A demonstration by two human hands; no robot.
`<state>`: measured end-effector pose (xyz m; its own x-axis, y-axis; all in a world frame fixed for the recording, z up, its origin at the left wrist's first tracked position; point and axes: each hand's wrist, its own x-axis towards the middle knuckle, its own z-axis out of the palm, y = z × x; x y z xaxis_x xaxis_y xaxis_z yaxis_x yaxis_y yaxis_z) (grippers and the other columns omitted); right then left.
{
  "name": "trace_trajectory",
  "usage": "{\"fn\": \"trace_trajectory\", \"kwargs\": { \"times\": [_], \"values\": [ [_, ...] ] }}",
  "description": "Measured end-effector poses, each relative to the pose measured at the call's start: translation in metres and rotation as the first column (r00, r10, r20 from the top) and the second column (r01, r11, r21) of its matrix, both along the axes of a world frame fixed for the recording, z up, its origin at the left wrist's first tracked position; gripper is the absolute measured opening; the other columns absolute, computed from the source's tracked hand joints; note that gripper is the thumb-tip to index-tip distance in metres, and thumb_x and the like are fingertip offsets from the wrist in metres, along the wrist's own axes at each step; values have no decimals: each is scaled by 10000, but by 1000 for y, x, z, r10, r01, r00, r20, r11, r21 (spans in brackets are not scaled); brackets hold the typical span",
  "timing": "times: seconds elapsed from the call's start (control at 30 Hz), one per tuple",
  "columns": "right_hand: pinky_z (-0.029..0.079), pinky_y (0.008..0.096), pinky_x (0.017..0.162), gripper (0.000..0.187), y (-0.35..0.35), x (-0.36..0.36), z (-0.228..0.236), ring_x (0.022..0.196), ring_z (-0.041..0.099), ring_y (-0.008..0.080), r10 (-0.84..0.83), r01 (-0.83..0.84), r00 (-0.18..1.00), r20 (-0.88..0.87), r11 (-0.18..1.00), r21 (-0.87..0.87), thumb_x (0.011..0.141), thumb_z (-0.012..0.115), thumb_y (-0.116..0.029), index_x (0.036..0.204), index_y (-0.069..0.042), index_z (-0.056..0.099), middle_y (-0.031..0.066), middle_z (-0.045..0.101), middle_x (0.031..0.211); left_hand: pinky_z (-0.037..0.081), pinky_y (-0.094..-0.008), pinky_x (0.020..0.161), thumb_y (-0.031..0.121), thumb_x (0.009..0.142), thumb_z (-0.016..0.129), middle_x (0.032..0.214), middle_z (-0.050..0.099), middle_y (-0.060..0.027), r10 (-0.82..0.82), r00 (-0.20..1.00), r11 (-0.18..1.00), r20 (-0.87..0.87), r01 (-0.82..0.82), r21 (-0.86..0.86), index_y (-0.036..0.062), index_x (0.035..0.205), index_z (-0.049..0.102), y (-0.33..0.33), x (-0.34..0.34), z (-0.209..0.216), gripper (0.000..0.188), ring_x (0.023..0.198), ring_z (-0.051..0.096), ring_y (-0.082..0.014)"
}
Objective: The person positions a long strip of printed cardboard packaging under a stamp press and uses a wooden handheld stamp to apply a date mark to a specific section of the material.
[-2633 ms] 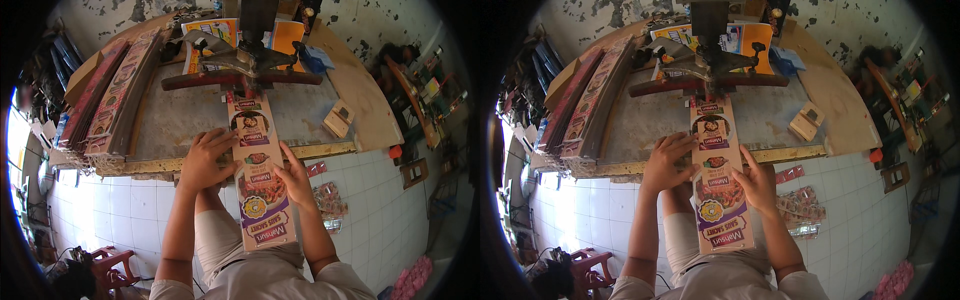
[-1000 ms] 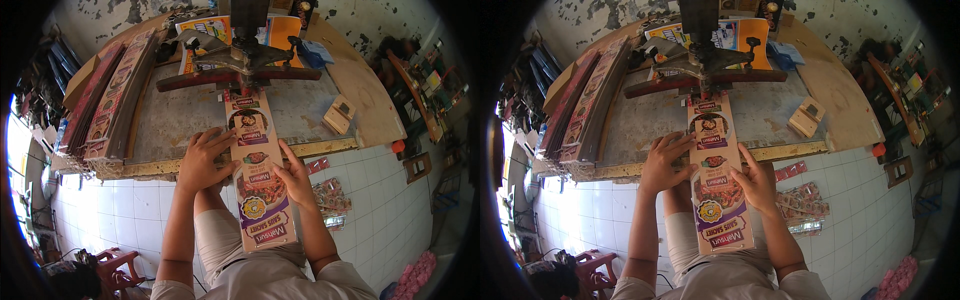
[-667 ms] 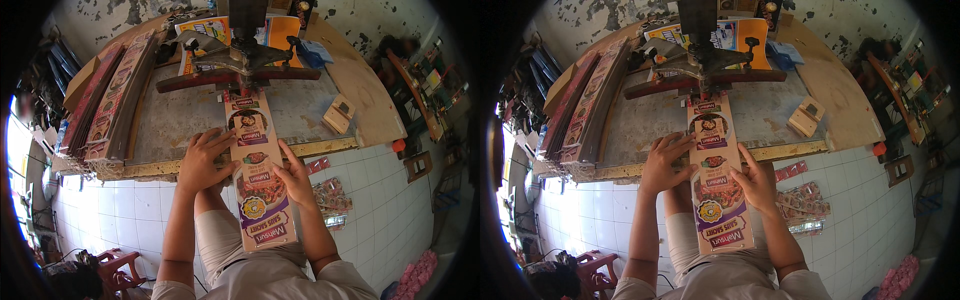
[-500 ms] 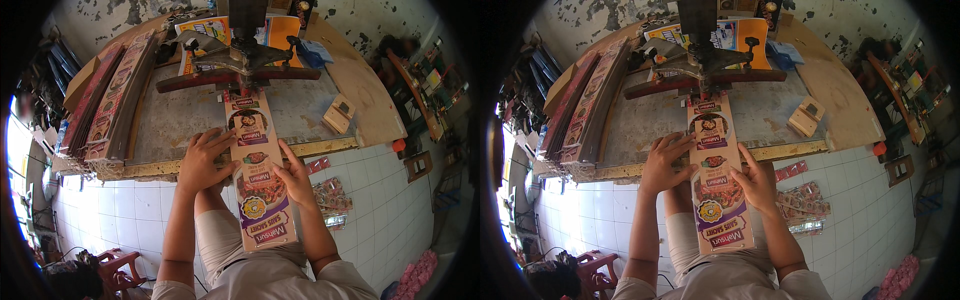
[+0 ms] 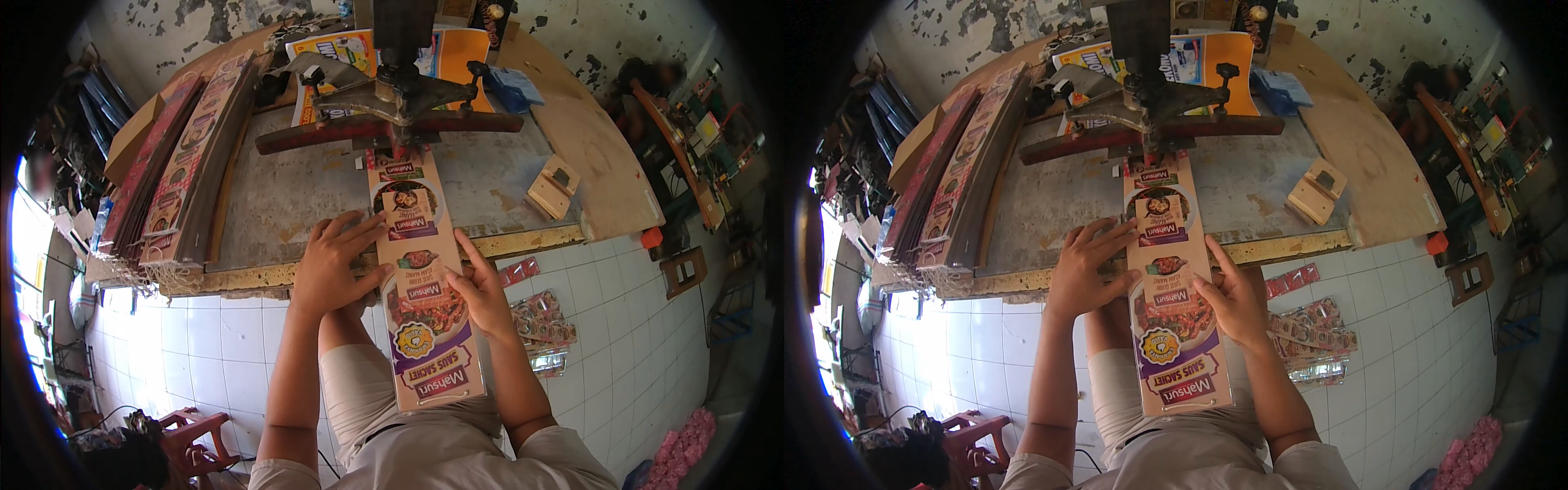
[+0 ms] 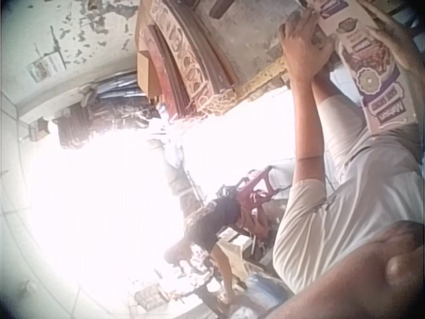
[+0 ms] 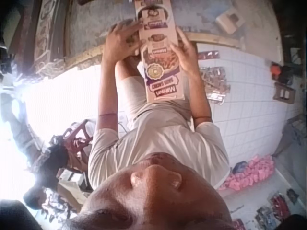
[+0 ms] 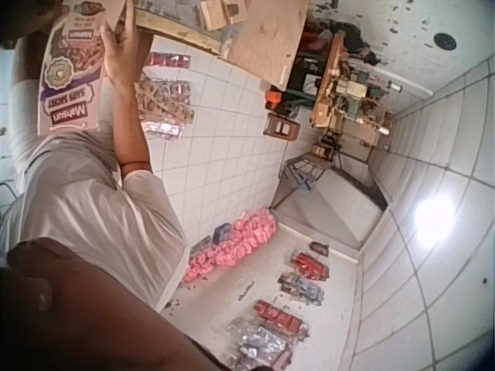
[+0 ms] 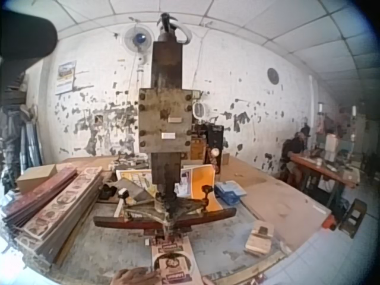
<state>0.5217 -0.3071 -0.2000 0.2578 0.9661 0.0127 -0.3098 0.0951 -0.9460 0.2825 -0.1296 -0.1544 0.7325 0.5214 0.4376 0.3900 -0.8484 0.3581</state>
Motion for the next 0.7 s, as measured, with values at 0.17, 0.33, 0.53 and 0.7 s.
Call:
{"fn": "trace_trajectory", "kwargs": {
  "times": [0.17,0.33,0.53,0.7],
  "values": [
    [560,290,1027,792,-1,2,-1,1164,734,112,10,-10,1000,4,1000,5,1161,609,-14,1825,-38,179,160,807,1291,423,-596,1247,389,871,884,1587,715,6,0,1000,999,1,0,-37,139,1425,791,-2,1,3,614,1484,606,-354],
    [552,295,1044,787,-2,1,-1,1168,725,108,12,-12,1000,-10,1000,-4,1155,613,-18,1826,-49,203,147,795,1309,425,-593,1247,382,870,887,1583,717,5,-2,1000,999,7,2,-42,141,1425,790,-3,1,4,612,1483,607,-356],
    [559,287,988,599,-17,18,33,1070,735,94,-90,189,899,429,963,-192,1169,657,-164,1731,-91,463,58,788,1081,459,-585,1218,446,916,868,1578,718,10,10,1000,1000,16,-10,-2,143,1382,803,-4,-2,3,560,1465,626,-349],
    [526,465,1095,458,-18,107,44,1243,697,266,-423,554,-39,905,745,372,1122,726,-247,1552,-106,659,95,740,1264,462,-554,1219,285,997,769,1586,711,-21,32,999,999,14,-33,29,118,1410,780,-11,-7,-5,446,1487,618,-346]
  ]
}}
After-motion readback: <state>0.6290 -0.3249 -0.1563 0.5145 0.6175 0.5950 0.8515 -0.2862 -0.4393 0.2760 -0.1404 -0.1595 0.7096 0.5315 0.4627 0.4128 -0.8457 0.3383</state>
